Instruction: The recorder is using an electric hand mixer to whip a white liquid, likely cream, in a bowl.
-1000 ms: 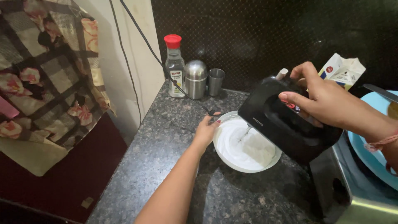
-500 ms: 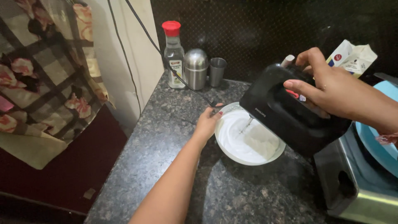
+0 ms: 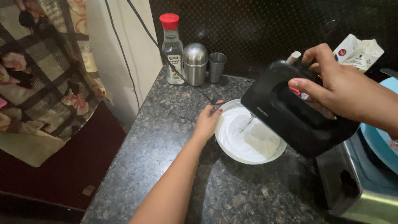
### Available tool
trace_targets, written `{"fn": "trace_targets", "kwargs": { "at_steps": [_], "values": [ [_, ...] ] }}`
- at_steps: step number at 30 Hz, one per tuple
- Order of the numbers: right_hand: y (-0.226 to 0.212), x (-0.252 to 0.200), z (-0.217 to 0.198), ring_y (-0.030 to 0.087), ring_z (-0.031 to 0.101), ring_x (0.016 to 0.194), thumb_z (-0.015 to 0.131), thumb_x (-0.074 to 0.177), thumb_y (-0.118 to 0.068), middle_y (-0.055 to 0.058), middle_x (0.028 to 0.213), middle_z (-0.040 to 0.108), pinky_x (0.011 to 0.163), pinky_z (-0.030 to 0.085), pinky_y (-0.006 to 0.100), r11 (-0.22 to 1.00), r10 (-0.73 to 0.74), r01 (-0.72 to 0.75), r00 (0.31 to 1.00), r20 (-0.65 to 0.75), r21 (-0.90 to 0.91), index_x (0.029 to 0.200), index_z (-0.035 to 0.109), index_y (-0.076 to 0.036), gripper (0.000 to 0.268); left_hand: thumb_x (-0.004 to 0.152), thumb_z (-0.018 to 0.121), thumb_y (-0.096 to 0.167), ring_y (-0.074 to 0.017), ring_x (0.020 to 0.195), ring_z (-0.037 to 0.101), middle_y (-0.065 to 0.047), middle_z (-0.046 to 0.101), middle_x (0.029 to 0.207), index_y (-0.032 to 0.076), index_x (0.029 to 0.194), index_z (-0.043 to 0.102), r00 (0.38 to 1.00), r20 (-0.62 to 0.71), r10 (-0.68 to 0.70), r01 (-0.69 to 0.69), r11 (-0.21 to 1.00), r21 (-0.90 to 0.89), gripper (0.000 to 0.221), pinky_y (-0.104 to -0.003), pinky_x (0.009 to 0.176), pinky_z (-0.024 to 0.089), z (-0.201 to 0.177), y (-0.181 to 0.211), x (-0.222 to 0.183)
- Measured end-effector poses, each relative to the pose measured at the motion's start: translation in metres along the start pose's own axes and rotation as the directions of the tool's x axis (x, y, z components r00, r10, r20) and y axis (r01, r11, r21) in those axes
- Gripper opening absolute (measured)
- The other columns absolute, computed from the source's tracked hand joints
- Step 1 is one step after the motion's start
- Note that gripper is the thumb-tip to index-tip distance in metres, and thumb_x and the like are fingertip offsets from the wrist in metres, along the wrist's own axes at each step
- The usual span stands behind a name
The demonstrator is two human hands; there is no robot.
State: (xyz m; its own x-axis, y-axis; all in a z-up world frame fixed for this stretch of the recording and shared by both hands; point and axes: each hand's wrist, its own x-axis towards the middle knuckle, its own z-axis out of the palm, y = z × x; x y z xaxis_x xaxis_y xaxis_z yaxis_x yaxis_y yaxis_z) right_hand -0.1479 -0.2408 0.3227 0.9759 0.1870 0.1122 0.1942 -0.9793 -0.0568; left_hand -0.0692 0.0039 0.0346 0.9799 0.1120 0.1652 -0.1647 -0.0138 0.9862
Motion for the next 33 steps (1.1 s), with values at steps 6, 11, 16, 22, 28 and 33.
{"fn": "trace_targets", "kwargs": {
  "at_steps": [6,11,16,22,28,33],
  "values": [
    [-0.012,-0.004,-0.005,0.023,0.062,0.046,0.059,0.104,-0.039,0.013,0.058,0.062,0.049,0.054,0.033,1.0,0.001,-0.002,0.999,0.034,0.023,0.138,0.034,-0.004,0.054,0.093,0.066,0.015,-0.0171,0.086,0.07,-0.01,0.075,0.094,0.019,0.127,0.07,0.998,-0.032,0.05,-0.047,0.994,0.098,0.034,-0.032,0.081,0.055,0.0,0.006,-0.003],
    [-0.02,-0.001,-0.008,0.022,0.062,0.045,0.059,0.103,-0.038,0.009,0.065,0.063,0.042,0.053,0.034,0.999,0.027,-0.029,0.998,0.06,0.041,0.139,0.033,-0.005,0.055,0.093,0.065,0.017,-0.0192,0.087,0.072,-0.011,0.076,0.095,0.019,0.126,0.071,0.999,-0.017,0.038,-0.036,0.994,0.102,0.034,-0.033,0.082,0.055,-0.001,0.003,0.0],
    [-0.016,0.001,-0.007,0.023,0.065,0.041,0.059,0.104,-0.039,0.014,0.062,0.064,0.045,0.053,0.033,0.999,0.034,-0.036,0.997,0.068,0.021,0.138,0.035,-0.006,0.053,0.093,0.065,0.02,-0.0227,0.087,0.072,-0.014,0.076,0.095,0.019,0.125,0.072,0.999,-0.024,-0.033,0.037,0.981,0.191,0.033,-0.035,0.082,0.054,-0.004,0.028,-0.008],
    [-0.018,0.001,-0.008,0.023,0.066,0.042,0.058,0.104,-0.039,0.012,0.064,0.063,0.043,0.054,0.034,0.997,0.07,-0.073,0.993,0.098,0.025,0.14,0.033,-0.006,0.054,0.092,0.064,0.02,-0.0216,0.09,0.074,-0.012,0.077,0.097,0.023,0.126,0.072,0.999,-0.026,-0.033,0.037,0.985,0.169,0.035,-0.034,0.084,0.055,-0.004,0.028,-0.009],
    [-0.018,-0.002,-0.009,0.022,0.063,0.048,0.057,0.103,-0.038,0.008,0.069,0.062,0.042,0.054,0.035,0.996,0.043,-0.05,0.995,0.088,0.078,0.141,0.032,-0.008,0.055,0.092,0.064,0.021,-0.023,0.09,0.073,-0.013,0.077,0.097,0.024,0.128,0.07,0.999,-0.025,-0.037,0.041,0.979,0.201,0.036,-0.035,0.083,0.054,-0.003,0.03,-0.01],
    [-0.025,-0.008,-0.014,0.023,0.063,0.043,0.059,0.103,-0.039,0.014,0.065,0.062,0.044,0.05,0.036,0.995,0.069,-0.076,0.991,0.112,0.057,0.142,0.035,-0.011,0.053,0.092,0.066,0.021,-0.023,0.092,0.073,-0.013,0.077,0.099,0.02,0.126,0.071,1.0,-0.029,0.0,0.005,0.982,0.19,0.034,-0.036,0.085,0.054,-0.002,0.019,-0.005]
  ]
}}
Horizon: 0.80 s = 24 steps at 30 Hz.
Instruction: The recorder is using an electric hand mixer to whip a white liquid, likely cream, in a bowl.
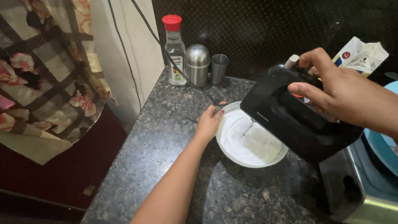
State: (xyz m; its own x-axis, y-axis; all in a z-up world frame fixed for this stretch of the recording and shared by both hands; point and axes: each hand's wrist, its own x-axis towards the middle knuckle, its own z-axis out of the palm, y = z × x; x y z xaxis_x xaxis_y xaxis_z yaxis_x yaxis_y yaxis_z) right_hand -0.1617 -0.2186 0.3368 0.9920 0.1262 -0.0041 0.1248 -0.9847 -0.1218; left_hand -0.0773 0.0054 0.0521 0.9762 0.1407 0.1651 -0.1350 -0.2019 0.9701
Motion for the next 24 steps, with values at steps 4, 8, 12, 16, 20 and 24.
{"fn": "trace_targets", "kwargs": {
  "at_steps": [4,8,12,16,20,24],
  "values": [
    [0.002,-0.001,0.001,0.021,0.064,0.042,0.057,0.104,-0.038,0.009,0.066,0.063,0.043,0.05,0.035,0.998,-0.05,0.05,0.999,-0.017,-0.035,0.139,0.038,-0.011,0.048,0.091,0.065,0.021,-0.0233,0.093,0.074,-0.013,0.078,0.101,0.019,0.127,0.07,1.0,0.004,0.01,-0.01,0.999,-0.054,0.036,-0.036,0.085,0.054,0.004,-0.01,0.004],
    [0.002,-0.002,0.001,0.024,0.062,0.043,0.057,0.104,-0.041,0.012,0.061,0.062,0.044,0.05,0.036,0.998,-0.066,0.066,0.998,-0.012,-0.016,0.137,0.039,-0.012,0.047,0.095,0.07,0.026,-0.027,0.097,0.073,-0.016,0.077,0.104,0.012,0.122,0.069,0.999,-0.032,-0.011,0.014,0.995,0.102,0.031,-0.038,0.087,0.054,0.008,-0.025,0.011],
    [0.002,-0.002,0.005,0.02,0.064,0.047,0.054,0.105,-0.041,0.007,0.062,0.062,0.044,0.054,0.032,0.992,-0.066,0.063,0.998,-0.025,-0.111,0.139,0.038,-0.012,0.047,0.094,0.065,0.027,-0.025,0.097,0.075,-0.014,0.077,0.103,0.02,0.13,0.068,1.0,0.016,0.018,-0.018,1.0,-0.012,0.037,-0.036,0.087,0.055,0.004,-0.012,0.003],
    [-0.006,-0.006,0.002,0.021,0.064,0.047,0.052,0.106,-0.041,0.009,0.058,0.062,0.046,0.054,0.033,0.986,-0.03,0.029,1.0,-0.005,-0.166,0.14,0.035,-0.013,0.047,0.092,0.066,0.028,-0.0243,0.097,0.073,-0.013,0.076,0.103,0.023,0.134,0.065,1.0,-0.003,-0.005,0.005,1.0,-0.006,0.042,-0.036,0.087,0.054,0.003,-0.002,-0.002],
    [-0.006,-0.008,0.004,0.02,0.065,0.047,0.054,0.105,-0.042,0.008,0.059,0.064,0.048,0.055,0.032,0.977,-0.046,0.042,0.999,-0.014,-0.207,0.141,0.034,-0.013,0.05,0.095,0.064,0.024,-0.0229,0.096,0.073,-0.013,0.077,0.103,0.018,0.127,0.07,1.0,0.017,-0.023,0.024,0.999,-0.049,0.033,-0.035,0.087,0.054,0.005,-0.006,-0.002],
    [0.007,-0.004,0.01,0.021,0.066,0.047,0.058,0.102,-0.044,0.005,0.062,0.066,0.047,0.055,0.034,0.979,-0.109,0.091,0.99,-0.09,-0.184,0.141,0.034,-0.012,0.056,0.096,0.063,0.021,-0.0195,0.099,0.074,-0.011,0.079,0.108,0.015,0.12,0.074,0.999,0.027,0.032,-0.029,0.995,-0.094,0.028,-0.032,0.089,0.054,0.005,-0.009,-0.003]
  ]
}}
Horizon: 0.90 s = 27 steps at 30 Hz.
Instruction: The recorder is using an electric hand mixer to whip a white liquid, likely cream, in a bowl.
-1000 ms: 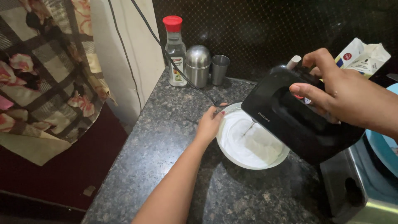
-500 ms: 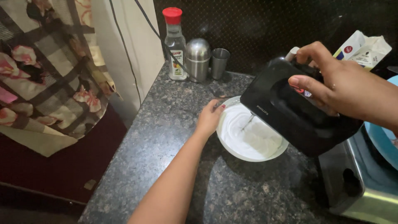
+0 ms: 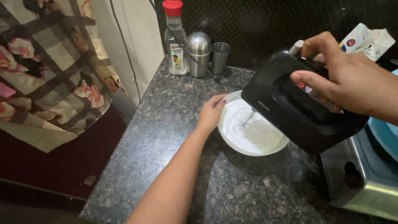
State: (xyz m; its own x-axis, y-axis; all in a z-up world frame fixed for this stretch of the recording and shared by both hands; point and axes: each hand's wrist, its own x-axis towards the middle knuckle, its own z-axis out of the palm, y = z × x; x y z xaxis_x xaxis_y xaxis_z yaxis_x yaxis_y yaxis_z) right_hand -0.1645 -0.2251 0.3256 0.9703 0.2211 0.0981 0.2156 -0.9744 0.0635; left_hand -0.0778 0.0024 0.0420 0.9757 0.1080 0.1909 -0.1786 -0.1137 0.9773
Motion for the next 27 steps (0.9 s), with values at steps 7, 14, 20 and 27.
{"fn": "trace_targets", "kwargs": {
  "at_steps": [7,14,20,27],
  "values": [
    [-0.006,-0.009,-0.005,0.024,0.066,0.051,0.06,0.101,-0.044,0.009,0.062,0.064,0.047,0.054,0.033,0.997,0.038,-0.039,0.999,-0.017,-0.062,0.14,0.035,-0.007,0.059,0.097,0.062,0.02,-0.0194,0.102,0.073,-0.011,0.078,0.111,0.013,0.122,0.074,0.999,-0.02,-0.028,0.029,0.999,0.032,0.029,-0.032,0.09,0.054,0.0,0.007,-0.004],
    [-0.005,-0.01,-0.002,0.02,0.067,0.045,0.061,0.101,-0.041,0.008,0.062,0.064,0.042,0.053,0.031,1.0,0.013,-0.013,1.0,-0.024,-0.016,0.147,0.034,-0.003,0.065,0.096,0.063,0.02,-0.0208,0.102,0.075,-0.012,0.079,0.111,0.012,0.122,0.074,1.0,-0.028,-0.011,0.011,1.0,0.003,0.029,-0.032,0.091,0.055,0.0,0.004,-0.004],
    [-0.019,-0.01,-0.008,0.018,0.064,0.045,0.054,0.106,-0.047,0.008,0.056,0.065,0.044,0.052,0.029,0.986,0.142,-0.13,0.983,0.112,-0.107,0.157,0.041,-0.007,0.066,0.097,0.061,0.02,-0.0208,0.103,0.075,-0.012,0.079,0.111,0.013,0.121,0.074,0.998,-0.05,-0.036,0.037,0.999,0.019,0.029,-0.033,0.09,0.054,-0.001,0.018,-0.012],
    [-0.027,-0.007,-0.014,0.021,0.064,0.044,0.056,0.106,-0.047,0.01,0.056,0.065,0.045,0.052,0.032,0.983,0.183,-0.181,0.973,0.138,-0.031,0.152,0.053,-0.012,0.058,0.097,0.061,0.022,-0.0207,0.1,0.076,-0.011,0.08,0.108,0.016,0.121,0.075,0.995,-0.044,-0.09,0.091,0.996,0.025,0.028,-0.033,0.089,0.055,0.0,0.017,-0.01]
  ]
}}
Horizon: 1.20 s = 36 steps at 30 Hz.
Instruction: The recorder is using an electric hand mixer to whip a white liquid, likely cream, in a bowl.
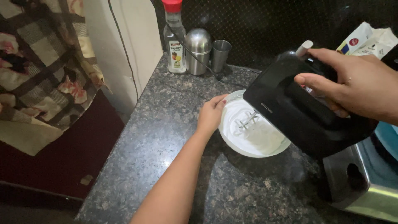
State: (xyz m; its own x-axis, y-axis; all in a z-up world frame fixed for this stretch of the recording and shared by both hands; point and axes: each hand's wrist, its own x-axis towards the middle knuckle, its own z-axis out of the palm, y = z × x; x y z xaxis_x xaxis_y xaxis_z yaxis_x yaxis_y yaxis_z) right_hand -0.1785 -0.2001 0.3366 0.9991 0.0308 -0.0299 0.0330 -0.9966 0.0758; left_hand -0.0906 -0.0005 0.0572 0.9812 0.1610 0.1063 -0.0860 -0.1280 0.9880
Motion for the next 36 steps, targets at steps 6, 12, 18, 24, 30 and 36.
{"fn": "trace_targets", "kwargs": {
  "at_steps": [6,12,18,24,30,36],
  "values": [
    [0.006,0.005,0.002,0.021,0.064,0.046,0.06,0.102,-0.048,0.011,0.058,0.065,0.045,0.053,0.032,1.0,0.0,0.0,1.0,-0.004,0.031,0.163,0.04,-0.008,0.075,0.097,0.061,0.022,-0.0224,0.101,0.076,-0.011,0.079,0.109,0.016,0.121,0.074,0.999,-0.008,0.043,-0.042,0.998,0.043,0.028,-0.034,0.089,0.055,-0.002,0.002,-0.002],
    [0.01,0.007,0.004,0.021,0.066,0.047,0.063,0.1,-0.048,0.01,0.059,0.066,0.045,0.055,0.033,0.998,-0.032,0.032,0.999,-0.001,0.059,0.162,0.042,-0.009,0.076,0.096,0.06,0.021,-0.0271,0.104,0.074,-0.013,0.077,0.109,0.02,0.121,0.074,0.999,-0.026,0.024,-0.02,0.992,0.128,0.029,-0.037,0.09,0.054,-0.005,0.013,-0.008],
    [0.007,0.006,-0.002,0.022,0.068,0.044,0.062,0.1,-0.048,0.011,0.063,0.066,0.046,0.054,0.034,0.996,-0.03,0.027,0.999,0.035,0.084,0.163,0.039,-0.01,0.077,0.096,0.058,0.021,-0.0274,0.104,0.074,-0.012,0.077,0.111,0.02,0.121,0.073,0.999,-0.023,0.025,-0.022,0.992,0.124,0.029,-0.037,0.091,0.054,-0.005,0.013,-0.009],
    [0.004,0.009,-0.002,0.021,0.07,0.045,0.061,0.101,-0.05,0.01,0.063,0.067,0.045,0.056,0.032,0.999,0.002,-0.004,0.999,0.048,0.051,0.164,0.037,-0.012,0.078,0.097,0.058,0.021,-0.0274,0.104,0.074,-0.011,0.077,0.11,0.02,0.12,0.073,1.0,-0.022,0.005,-0.003,0.992,0.123,0.028,-0.037,0.09,0.054,-0.007,0.023,-0.014],
    [0.008,0.011,-0.002,0.026,0.069,0.048,0.067,0.097,-0.052,0.014,0.065,0.066,0.048,0.054,0.039,0.976,0.011,-0.019,0.999,0.038,0.218,0.162,0.039,-0.015,0.08,0.096,0.058,0.021,-0.0267,0.104,0.075,-0.011,0.078,0.11,0.02,0.12,0.073,0.999,-0.035,0.011,-0.006,0.993,0.118,0.028,-0.037,0.09,0.054,-0.005,0.019,-0.012],
    [0.009,0.015,0.0,0.023,0.068,0.046,0.065,0.1,-0.047,0.015,0.06,0.068,0.044,0.054,0.035,0.968,0.021,-0.041,0.996,0.083,0.249,0.169,0.033,-0.016,0.082,0.097,0.058,0.024,-0.0297,0.107,0.072,-0.011,0.077,0.111,0.021,0.12,0.074,0.997,-0.068,0.025,-0.014,0.989,0.149,0.028,-0.038,0.091,0.053,-0.005,0.025,-0.017]
  ]
}}
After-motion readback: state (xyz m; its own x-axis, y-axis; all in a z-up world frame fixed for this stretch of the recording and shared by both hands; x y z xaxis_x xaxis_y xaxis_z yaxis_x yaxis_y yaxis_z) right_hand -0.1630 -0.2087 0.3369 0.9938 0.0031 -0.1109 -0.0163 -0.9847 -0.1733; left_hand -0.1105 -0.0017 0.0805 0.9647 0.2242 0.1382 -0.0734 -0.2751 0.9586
